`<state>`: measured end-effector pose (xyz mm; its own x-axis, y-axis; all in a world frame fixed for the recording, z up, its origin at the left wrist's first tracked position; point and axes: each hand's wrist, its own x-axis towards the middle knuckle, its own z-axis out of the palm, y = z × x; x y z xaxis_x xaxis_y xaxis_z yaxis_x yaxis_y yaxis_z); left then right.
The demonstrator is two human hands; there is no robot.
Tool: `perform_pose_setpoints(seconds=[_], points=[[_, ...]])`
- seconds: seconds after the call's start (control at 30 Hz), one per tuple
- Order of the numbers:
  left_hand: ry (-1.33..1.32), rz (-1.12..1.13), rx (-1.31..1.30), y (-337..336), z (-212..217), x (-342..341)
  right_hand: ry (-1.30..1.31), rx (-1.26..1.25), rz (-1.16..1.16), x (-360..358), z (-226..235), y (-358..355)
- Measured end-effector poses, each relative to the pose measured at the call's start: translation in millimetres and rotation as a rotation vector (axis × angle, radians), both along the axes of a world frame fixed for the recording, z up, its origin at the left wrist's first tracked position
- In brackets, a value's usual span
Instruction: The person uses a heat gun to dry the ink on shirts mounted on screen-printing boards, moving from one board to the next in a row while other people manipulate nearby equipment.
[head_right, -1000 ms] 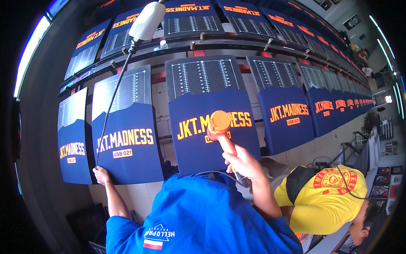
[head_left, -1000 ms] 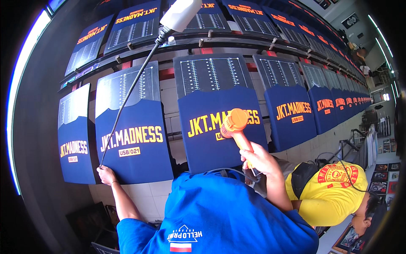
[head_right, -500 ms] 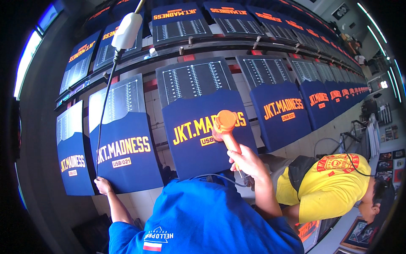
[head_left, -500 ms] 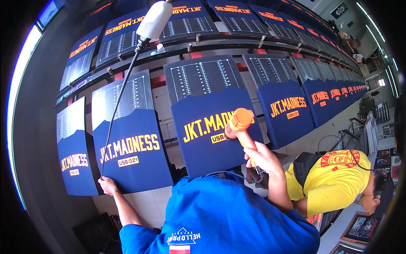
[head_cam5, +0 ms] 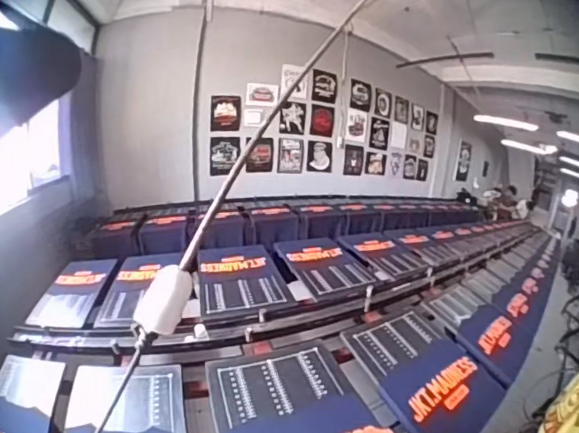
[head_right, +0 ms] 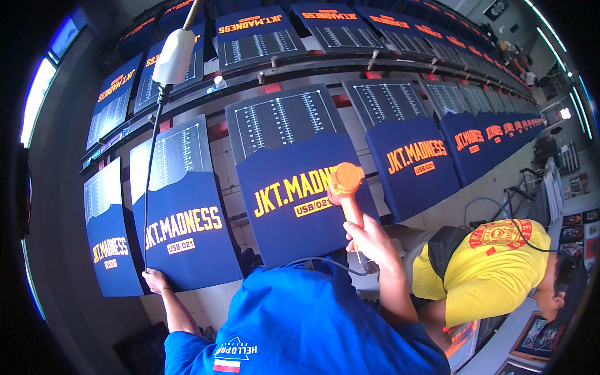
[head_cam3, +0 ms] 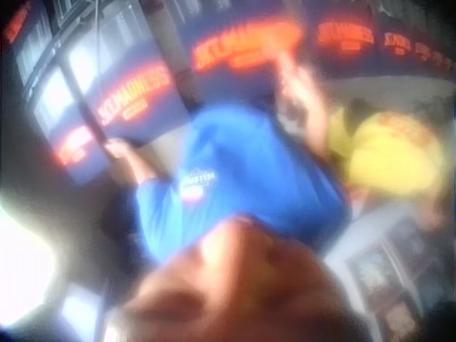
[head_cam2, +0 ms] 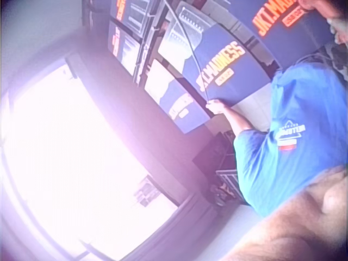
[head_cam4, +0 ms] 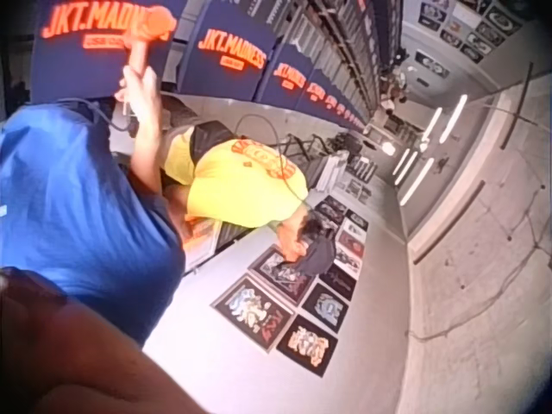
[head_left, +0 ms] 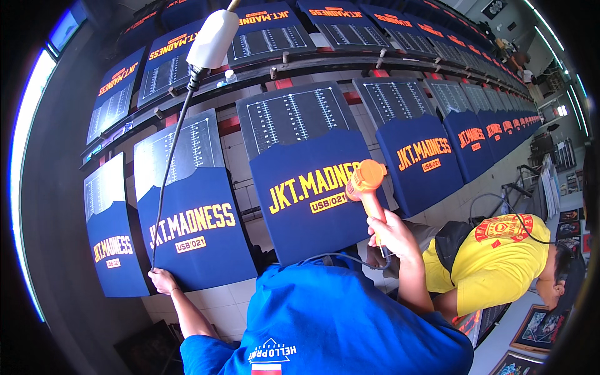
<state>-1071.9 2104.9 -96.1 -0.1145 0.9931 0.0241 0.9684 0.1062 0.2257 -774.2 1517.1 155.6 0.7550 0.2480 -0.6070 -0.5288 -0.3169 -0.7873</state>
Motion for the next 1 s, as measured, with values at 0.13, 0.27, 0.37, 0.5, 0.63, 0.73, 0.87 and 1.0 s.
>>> perform_pose_setpoints(seconds=[0.13,0.27,0.37,0.5,0.63,0.73,0.87,1.0], points=[[-0.024,-0.037,-0.011,0,-2,1,0.042,0.063,-0.015,5,4,-4],[-0.096,-0.074,-0.026,6,-9,-2,-0.021,0.033,-0.025,5,-2,4],[-0.224,-0.209,-0.034,30,-10,-41,0.074,0.16,0.05,21,7,4],[-0.121,-0.114,-0.12,-6,19,-35,0.031,0.135,0.117,20,-5,14],[0.041,0.135,-0.037,-2,57,-105,0.197,0.296,0.193,15,-18,44],[0.047,0.231,0.051,33,91,-162,0.317,0.36,0.315,5,-15,83],[0.051,0.249,0.251,108,138,-217,0.295,0.389,0.445,-21,-19,149],[0.122,0.258,0.372,210,193,-278,0.183,0.376,0.441,-46,-26,222]])
